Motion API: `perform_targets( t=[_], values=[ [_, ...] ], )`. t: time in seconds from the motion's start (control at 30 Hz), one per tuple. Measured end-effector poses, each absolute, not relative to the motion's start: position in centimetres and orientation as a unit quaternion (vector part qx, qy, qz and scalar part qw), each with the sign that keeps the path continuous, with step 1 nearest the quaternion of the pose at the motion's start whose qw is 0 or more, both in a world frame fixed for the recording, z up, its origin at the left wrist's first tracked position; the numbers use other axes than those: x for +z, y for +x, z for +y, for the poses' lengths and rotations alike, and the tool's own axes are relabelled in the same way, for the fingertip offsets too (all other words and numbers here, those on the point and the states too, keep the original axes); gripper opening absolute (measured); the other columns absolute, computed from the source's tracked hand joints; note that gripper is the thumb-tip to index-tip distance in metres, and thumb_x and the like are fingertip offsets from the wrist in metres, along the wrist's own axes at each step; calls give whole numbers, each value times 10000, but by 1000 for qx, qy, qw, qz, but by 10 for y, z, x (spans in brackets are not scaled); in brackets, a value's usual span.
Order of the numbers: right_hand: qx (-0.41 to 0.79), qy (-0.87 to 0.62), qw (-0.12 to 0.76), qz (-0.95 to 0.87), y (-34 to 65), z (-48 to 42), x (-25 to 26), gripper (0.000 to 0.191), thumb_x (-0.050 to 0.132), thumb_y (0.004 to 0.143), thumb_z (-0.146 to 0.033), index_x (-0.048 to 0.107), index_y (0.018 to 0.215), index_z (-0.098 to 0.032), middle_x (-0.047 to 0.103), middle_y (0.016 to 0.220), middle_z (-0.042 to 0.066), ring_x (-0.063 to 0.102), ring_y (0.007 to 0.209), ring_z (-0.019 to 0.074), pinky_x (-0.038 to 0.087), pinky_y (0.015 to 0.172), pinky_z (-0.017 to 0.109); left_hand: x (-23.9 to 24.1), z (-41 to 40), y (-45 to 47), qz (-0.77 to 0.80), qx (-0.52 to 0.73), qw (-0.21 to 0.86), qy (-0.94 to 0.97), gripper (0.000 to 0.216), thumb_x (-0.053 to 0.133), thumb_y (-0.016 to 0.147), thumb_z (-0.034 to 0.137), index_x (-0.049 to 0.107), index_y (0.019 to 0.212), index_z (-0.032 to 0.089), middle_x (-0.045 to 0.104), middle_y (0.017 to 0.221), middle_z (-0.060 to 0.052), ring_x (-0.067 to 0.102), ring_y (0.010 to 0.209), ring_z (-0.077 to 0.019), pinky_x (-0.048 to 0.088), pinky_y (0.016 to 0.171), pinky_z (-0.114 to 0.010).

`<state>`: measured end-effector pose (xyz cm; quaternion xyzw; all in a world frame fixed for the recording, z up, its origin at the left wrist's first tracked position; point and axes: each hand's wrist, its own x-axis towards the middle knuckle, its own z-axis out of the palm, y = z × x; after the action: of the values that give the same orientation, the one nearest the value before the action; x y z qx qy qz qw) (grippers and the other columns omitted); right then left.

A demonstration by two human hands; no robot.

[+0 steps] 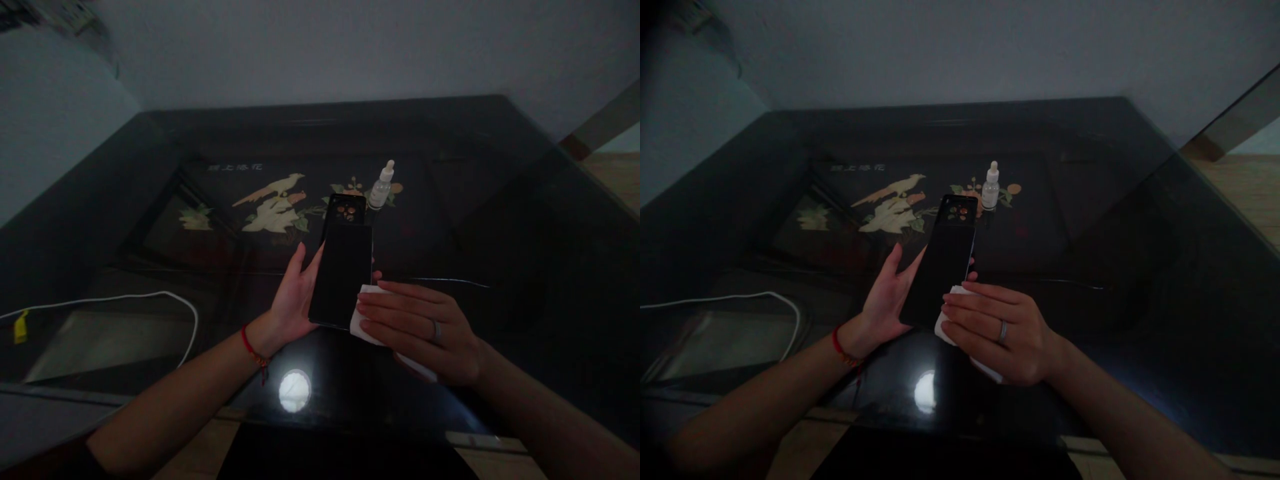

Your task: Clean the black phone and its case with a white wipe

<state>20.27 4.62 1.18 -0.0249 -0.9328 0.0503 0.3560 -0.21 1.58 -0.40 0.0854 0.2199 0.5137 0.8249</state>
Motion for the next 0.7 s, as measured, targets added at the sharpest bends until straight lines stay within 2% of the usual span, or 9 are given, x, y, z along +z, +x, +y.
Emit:
perform_targets(
  t=[0.17, 0.3, 0.37, 0.5, 0.57, 0.7],
  values=[
    [46, -15, 345, -937, 193, 40, 7, 254, 436, 929, -109, 648, 1067, -86, 705, 1087, 96, 578, 1163, 204, 494, 1001, 390, -3, 14, 0, 215, 513, 827, 82, 594, 253, 920, 568, 271, 1453, 307, 485, 1404, -68, 482, 1248, -286, 301, 1052, -491],
    [45, -7, 280, -959, 188, 37, 6, 286, 465, 918, -92, 595, 1173, -83, 633, 1227, 95, 524, 1225, 231, 408, 1067, 484, -2, 14, 1, 217, 516, 824, 85, 584, 244, 926, 559, 280, 1450, 305, 480, 1408, -68, 481, 1250, -282, 299, 1057, -482],
    [44, 0, 289, -956, 190, 39, 6, 268, 470, 912, -84, 611, 1139, -73, 656, 1188, 104, 559, 1187, 233, 414, 1058, 496, -1, 14, 0, 218, 519, 822, 83, 583, 243, 927, 555, 274, 1452, 303, 482, 1406, -70, 484, 1247, -278, 300, 1058, -478],
    [31, -7, 354, -935, 201, 45, 8, 220, 463, 910, -94, 668, 980, -56, 723, 1020, 125, 628, 1090, 235, 497, 993, 441, 0, 14, -2, 205, 524, 823, 84, 590, 232, 927, 560, 238, 1462, 311, 499, 1390, -83, 508, 1227, -279, 297, 1049, -493],
    [17, -19, 369, -929, 203, 44, 10, 222, 463, 917, -106, 672, 979, -63, 722, 1023, 124, 620, 1103, 228, 514, 978, 417, -1, 15, -3, 195, 523, 825, 90, 599, 230, 923, 569, 220, 1466, 317, 518, 1371, -94, 530, 1204, -287, 291, 1044, -506],
    [19, -10, 345, -938, 198, 36, 15, 224, 491, 902, -93, 662, 1046, -70, 697, 1100, 110, 589, 1149, 223, 498, 1001, 404, -1, 14, -1, 191, 519, 826, 110, 611, 227, 923, 567, 233, 1467, 289, 587, 1283, -116, 574, 1150, -288, 287, 1048, -496]
  ],
)
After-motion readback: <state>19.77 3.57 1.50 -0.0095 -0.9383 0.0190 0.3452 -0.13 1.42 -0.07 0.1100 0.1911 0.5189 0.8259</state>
